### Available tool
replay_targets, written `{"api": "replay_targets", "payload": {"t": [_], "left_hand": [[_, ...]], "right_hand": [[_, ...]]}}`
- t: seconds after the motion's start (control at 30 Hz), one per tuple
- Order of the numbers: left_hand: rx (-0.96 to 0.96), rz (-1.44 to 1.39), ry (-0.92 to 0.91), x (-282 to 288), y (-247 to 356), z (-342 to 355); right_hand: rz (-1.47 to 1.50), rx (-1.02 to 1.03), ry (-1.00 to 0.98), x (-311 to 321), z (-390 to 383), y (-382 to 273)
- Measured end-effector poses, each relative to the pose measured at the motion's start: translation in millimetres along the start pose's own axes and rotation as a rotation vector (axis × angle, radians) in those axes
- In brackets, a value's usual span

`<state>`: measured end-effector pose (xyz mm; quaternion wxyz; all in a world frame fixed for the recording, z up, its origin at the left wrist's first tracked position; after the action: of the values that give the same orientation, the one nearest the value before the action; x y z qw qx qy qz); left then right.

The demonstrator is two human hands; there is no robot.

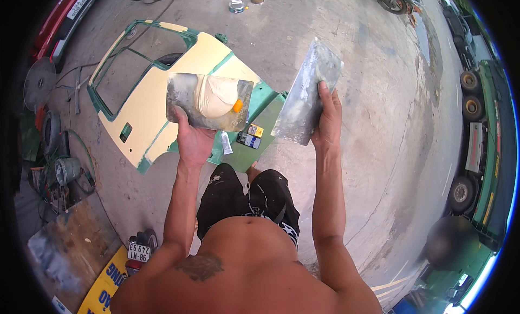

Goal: The person mixes body filler on two metal spreaders using a small amount of hardener, and then applies the mixture to the surface of a car door panel by hand with the spreaders.

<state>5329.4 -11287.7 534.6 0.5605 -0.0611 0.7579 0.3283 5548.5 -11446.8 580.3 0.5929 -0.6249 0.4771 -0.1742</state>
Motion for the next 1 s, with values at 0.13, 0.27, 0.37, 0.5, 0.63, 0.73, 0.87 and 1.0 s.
{"api": "replay_targets", "payload": {"t": [0.13, 0.27, 0.37, 0.5, 0.63, 0.73, 0.87, 1.0], "left_hand": [[-0.061, 0.280, -0.127, -50, -1, -13], [-0.238, 0.479, -0.205, -101, -4, -34], [-0.178, 0.633, -0.362, -94, -14, -41], [-0.177, 1.069, -0.713, -142, -6, -61], [-0.013, 1.168, -0.966, -190, -1, -74], [0.200, 0.626, -0.805, -193, -15, -76], [0.340, 0.201, -0.595, -221, -48, -103], [0.281, 0.343, -0.527, -222, -64, -126]], "right_hand": [[0.081, -0.023, 0.027, -27, -67, -3], [0.069, 0.117, 0.199, -39, -110, -13], [0.035, 0.249, 0.285, -46, -133, -31], [0.001, 0.512, 0.429, -35, -170, -73], [0.046, 0.873, 0.488, -21, -215, -132], [0.107, 1.232, 0.604, -29, -260, -176], [-0.010, 1.442, 0.776, -24, -311, -169], [-0.406, 1.065, 0.824, -43, -346, -135]]}}
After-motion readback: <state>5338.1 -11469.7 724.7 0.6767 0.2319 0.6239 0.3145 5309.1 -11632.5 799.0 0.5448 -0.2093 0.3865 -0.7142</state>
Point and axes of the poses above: each hand's wrist, its own z-axis towards the middle knuckle, its own x-axis out of the back of the hand, y = z × x, the point moved 4 cm from there along z, towards the middle knuckle, and after that the axes turned 4 degrees about -y, right-handed, at the moved point
